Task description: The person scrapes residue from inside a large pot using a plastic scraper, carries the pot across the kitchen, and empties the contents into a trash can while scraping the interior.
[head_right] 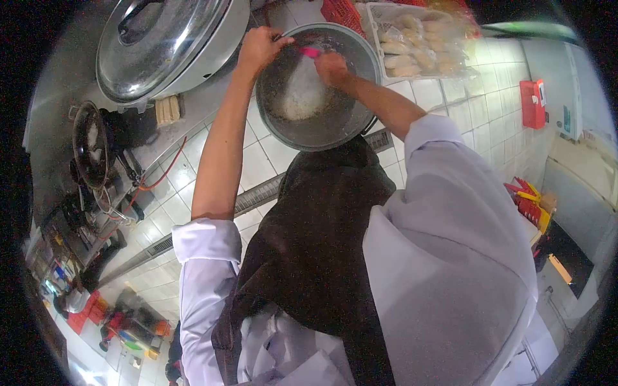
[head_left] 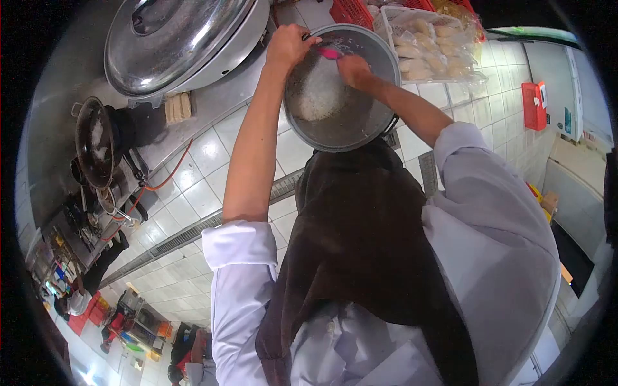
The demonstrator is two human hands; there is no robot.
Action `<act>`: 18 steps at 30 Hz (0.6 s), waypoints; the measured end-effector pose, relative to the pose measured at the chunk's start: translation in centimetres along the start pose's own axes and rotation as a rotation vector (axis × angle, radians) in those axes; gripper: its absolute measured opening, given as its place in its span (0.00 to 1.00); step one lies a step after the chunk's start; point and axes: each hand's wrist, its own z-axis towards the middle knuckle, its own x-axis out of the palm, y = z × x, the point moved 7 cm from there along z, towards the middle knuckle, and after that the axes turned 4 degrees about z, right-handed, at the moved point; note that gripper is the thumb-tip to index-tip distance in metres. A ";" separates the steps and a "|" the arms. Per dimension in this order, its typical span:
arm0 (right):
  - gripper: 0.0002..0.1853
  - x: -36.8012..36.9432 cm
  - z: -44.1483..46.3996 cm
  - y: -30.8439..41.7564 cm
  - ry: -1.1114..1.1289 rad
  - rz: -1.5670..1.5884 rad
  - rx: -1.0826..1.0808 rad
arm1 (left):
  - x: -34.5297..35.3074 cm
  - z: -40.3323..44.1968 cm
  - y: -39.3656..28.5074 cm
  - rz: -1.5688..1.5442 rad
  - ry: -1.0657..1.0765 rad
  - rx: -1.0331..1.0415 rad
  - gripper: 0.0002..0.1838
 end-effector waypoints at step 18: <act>0.14 4.5 -3.8 -2.2 0.005 -0.136 -0.255 | -1.5 -2.4 0.2 0.049 -0.154 -0.036 0.27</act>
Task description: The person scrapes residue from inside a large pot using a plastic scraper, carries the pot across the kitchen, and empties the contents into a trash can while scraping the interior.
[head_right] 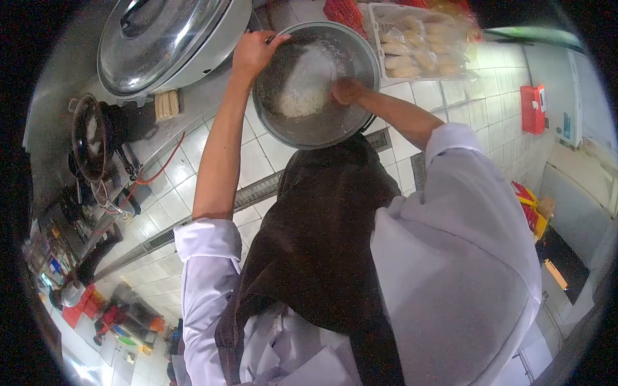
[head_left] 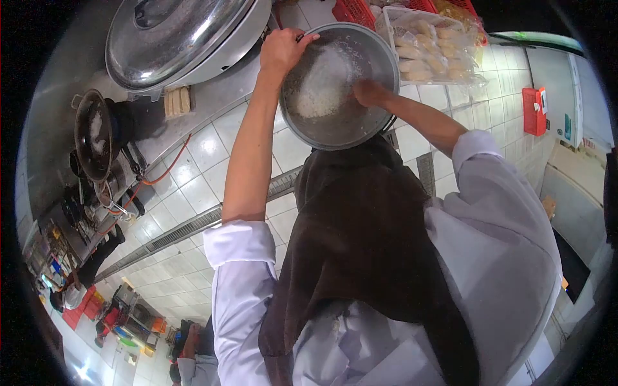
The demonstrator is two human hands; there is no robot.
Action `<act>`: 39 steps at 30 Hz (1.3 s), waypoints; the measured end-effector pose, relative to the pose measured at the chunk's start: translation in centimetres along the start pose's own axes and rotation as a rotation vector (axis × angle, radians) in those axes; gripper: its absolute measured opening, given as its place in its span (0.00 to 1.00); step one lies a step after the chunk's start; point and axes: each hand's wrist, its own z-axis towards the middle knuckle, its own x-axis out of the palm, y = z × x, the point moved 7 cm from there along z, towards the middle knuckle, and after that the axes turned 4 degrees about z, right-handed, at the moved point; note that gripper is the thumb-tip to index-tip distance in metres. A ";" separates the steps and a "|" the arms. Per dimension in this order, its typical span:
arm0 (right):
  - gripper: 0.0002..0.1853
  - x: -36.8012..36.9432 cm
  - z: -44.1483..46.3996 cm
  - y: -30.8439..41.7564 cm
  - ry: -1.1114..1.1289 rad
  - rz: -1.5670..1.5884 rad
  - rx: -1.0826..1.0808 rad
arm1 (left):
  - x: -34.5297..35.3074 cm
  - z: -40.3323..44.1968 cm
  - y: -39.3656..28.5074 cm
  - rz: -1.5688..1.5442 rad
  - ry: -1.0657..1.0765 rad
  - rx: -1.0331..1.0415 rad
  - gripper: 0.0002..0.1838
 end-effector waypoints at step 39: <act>0.13 12.7 3.6 -2.7 -0.240 0.570 0.786 | -1.5 -3.3 1.4 -0.067 -0.019 -0.144 0.17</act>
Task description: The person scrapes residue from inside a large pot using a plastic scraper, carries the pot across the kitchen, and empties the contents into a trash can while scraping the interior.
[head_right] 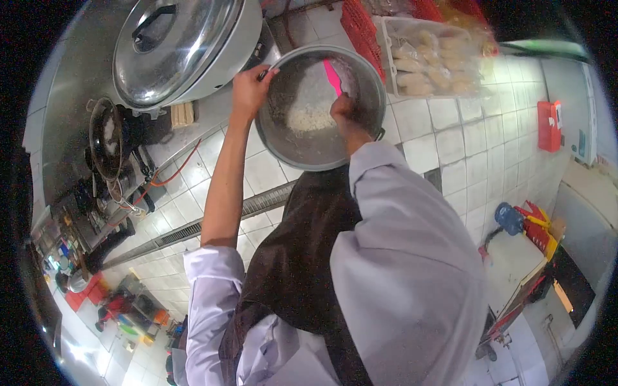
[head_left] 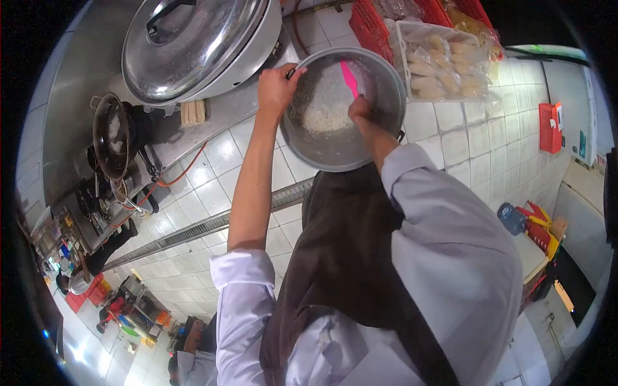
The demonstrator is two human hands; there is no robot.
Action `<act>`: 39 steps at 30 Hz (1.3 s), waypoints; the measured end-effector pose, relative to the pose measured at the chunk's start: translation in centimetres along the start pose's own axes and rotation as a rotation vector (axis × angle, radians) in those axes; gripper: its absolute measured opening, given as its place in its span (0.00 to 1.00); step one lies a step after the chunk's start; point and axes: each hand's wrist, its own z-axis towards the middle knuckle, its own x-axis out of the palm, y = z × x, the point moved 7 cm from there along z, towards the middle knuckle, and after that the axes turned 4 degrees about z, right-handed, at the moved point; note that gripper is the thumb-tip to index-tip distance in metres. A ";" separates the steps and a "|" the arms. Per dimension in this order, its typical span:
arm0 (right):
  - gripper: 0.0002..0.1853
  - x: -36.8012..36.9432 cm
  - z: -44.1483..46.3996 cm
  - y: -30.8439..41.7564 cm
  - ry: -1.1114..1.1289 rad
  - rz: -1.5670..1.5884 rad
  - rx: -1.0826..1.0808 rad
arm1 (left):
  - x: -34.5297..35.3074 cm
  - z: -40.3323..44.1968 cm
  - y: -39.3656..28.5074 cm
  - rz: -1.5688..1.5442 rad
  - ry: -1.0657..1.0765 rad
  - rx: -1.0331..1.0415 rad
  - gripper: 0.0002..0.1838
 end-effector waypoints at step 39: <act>0.09 -1.8 0.5 18.4 -0.003 -0.375 -1.676 | -1.0 -2.3 3.5 -0.124 -0.074 0.014 0.13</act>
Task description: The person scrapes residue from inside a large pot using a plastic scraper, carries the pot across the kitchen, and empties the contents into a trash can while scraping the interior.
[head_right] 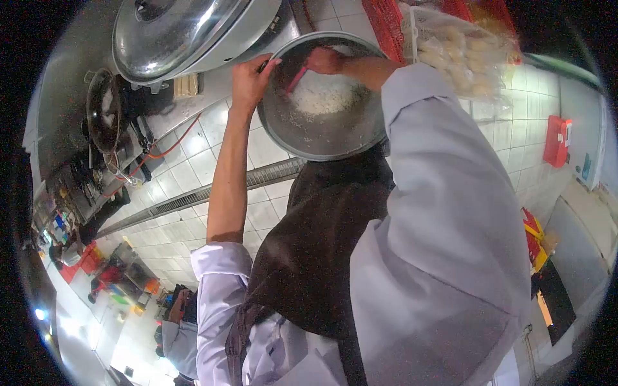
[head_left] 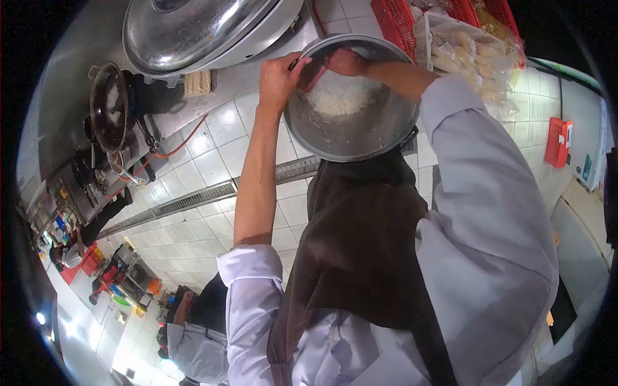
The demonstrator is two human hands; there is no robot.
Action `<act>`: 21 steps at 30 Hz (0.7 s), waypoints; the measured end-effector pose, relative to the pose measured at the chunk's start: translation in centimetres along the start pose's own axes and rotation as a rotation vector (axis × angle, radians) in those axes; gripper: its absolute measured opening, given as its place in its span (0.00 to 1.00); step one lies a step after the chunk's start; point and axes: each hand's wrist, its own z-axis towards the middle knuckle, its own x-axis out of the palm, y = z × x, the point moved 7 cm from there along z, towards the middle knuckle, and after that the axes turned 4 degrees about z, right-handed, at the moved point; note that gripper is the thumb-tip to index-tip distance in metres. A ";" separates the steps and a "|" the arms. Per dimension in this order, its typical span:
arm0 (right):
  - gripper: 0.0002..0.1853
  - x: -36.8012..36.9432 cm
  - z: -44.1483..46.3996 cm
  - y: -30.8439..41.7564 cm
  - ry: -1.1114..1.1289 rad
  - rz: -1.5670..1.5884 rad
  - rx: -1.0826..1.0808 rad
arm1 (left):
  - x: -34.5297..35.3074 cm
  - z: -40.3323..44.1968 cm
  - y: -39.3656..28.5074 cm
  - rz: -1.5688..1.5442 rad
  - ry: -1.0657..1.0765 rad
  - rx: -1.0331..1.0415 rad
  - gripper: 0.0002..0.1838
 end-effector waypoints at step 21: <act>0.14 -4.0 5.3 8.0 0.642 0.130 0.393 | -1.2 -1.9 0.6 0.104 -0.202 0.022 0.18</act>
